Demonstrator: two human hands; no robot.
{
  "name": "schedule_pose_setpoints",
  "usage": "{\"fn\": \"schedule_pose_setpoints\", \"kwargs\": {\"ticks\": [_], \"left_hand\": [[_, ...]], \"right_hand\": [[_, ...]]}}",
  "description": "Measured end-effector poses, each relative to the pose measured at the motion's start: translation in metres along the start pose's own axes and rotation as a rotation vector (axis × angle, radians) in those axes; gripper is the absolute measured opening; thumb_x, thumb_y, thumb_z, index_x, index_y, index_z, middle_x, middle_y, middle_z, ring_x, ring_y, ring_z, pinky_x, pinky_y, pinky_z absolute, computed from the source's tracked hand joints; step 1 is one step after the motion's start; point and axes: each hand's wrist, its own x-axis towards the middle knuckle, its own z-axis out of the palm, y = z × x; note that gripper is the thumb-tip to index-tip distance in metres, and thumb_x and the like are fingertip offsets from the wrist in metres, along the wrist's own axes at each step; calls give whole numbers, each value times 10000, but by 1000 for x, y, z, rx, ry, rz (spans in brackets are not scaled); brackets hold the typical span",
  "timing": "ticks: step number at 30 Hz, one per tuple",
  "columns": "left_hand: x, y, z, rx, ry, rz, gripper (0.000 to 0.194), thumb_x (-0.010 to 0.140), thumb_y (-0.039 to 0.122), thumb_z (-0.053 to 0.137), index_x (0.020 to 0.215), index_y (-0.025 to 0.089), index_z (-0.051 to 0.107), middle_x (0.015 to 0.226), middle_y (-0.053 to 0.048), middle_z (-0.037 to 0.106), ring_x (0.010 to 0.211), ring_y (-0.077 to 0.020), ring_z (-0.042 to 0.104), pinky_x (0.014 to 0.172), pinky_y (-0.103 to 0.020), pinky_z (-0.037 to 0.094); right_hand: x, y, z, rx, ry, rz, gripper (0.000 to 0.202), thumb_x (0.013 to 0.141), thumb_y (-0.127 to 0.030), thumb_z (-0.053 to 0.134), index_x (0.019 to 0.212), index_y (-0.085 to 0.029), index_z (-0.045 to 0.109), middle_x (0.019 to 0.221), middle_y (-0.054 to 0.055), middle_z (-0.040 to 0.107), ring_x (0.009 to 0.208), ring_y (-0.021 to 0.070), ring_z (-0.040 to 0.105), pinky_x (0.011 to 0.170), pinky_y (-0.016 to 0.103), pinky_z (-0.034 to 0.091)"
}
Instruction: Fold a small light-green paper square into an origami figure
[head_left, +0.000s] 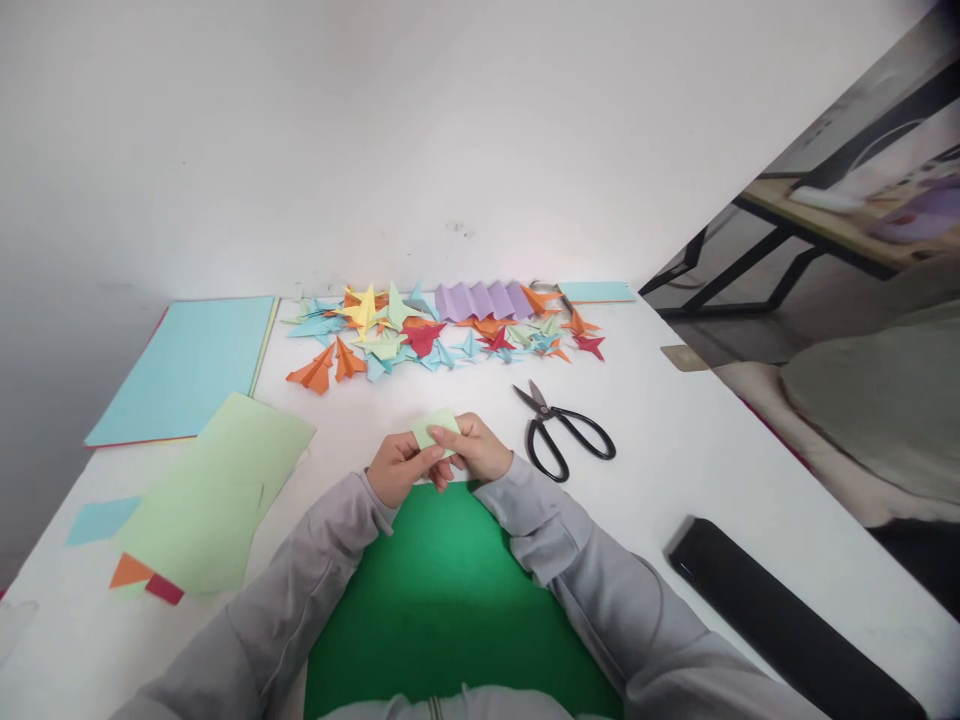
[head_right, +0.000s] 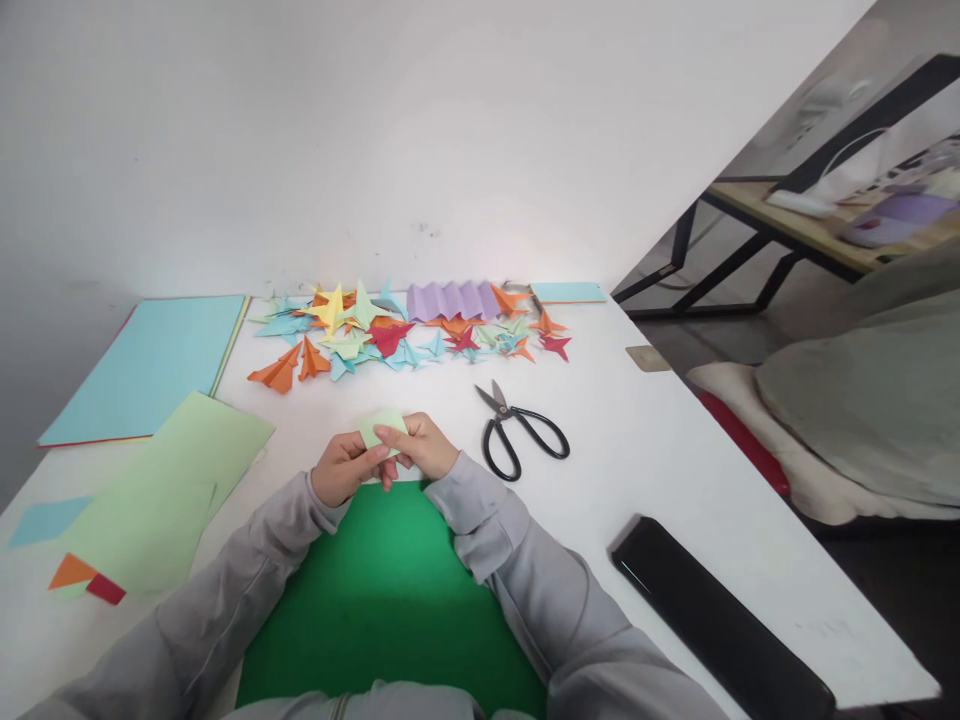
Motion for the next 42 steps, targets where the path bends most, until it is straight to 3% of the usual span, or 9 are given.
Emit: {"fn": "schedule_pose_setpoints", "kwargs": {"ticks": [6,15,21,27,32,42], "left_hand": [[0,-2,2,-85,-32,-3,347,646,436,657,679,92,631,609,-81,649,518,-138,582,534,-303,487],[-2,6,1,88,121,0,368,618,445,670,540,103,559,464,-32,593,362,-106,518,390,-237,421],[-1,10,2,70,66,22,382,597,477,668,554,111,568,471,-25,593,380,-103,524,402,-230,423],[0,7,1,76,99,15,383,603,482,662,542,119,553,440,-11,572,350,-93,497,373,-219,396],[1,2,-4,32,185,88,329,648,411,655,533,119,558,487,-20,594,393,-96,515,411,-237,425],[6,0,-12,28,475,223,271,625,385,674,585,142,560,426,32,525,391,-82,481,417,-217,393]], "right_hand": [[0,4,-2,124,15,-12,520,789,-462,510,381,-158,402,329,-9,494,332,122,533,336,212,302],[2,4,1,53,93,-10,511,762,-494,520,389,-155,440,384,18,551,381,111,525,408,227,376],[1,4,2,92,68,-24,534,776,-499,498,369,-167,404,385,36,564,399,131,553,418,234,377],[2,2,3,123,138,-6,561,747,-552,498,343,-169,424,378,29,535,371,117,496,435,254,397],[3,4,1,130,178,-59,554,784,-486,493,344,-148,483,396,26,527,414,110,497,507,258,412],[-1,-2,9,-156,135,21,417,675,-484,616,448,-136,577,371,1,526,359,88,446,393,219,362]]}}
